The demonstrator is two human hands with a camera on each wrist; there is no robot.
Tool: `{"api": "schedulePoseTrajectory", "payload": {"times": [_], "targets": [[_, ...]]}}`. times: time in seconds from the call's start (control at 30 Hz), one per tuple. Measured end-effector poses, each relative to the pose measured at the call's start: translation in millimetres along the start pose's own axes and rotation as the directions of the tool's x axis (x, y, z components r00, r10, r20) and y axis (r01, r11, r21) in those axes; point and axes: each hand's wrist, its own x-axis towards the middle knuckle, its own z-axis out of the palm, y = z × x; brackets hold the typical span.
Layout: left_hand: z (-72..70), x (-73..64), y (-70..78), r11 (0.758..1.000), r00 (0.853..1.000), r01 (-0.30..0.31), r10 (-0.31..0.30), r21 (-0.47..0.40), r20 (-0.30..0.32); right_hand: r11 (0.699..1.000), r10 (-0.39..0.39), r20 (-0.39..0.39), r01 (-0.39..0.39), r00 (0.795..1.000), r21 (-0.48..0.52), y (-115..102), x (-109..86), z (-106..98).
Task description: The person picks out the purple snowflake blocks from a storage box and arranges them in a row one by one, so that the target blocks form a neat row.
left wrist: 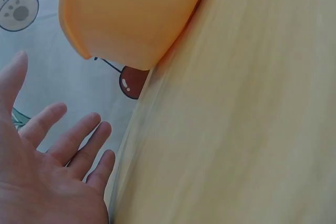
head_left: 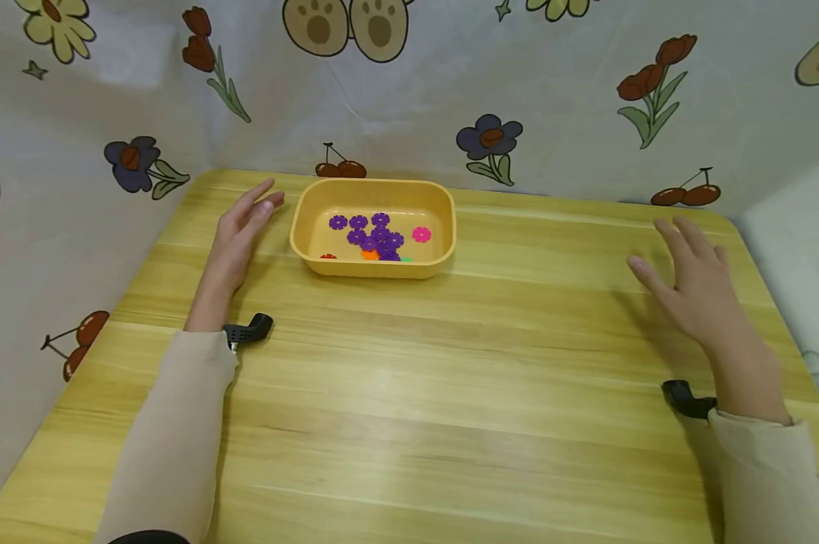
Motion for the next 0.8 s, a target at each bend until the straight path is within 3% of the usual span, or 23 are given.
{"api": "schedulePoseTrajectory", "payload": {"times": [0.27,0.47,0.8], "targets": [[12.6,3.3,2.3,0.993,0.999,-0.044,0.043,-0.107,-0.007,1.0,-0.024,0.009,0.024,1.0,0.012,-18.3,15.3,9.3],[22.0,3.9,2.2,0.984,0.998,-0.052,0.059,-0.169,0.034,0.999,-0.048,0.0,0.048,0.999,0.021,-34.4,28.3,20.2],[30.0,6.6,1.5,0.996,0.993,-0.008,0.018,-0.091,0.117,0.997,-0.073,0.011,0.072,0.997,0.037,-59.5,46.7,37.0]]}}
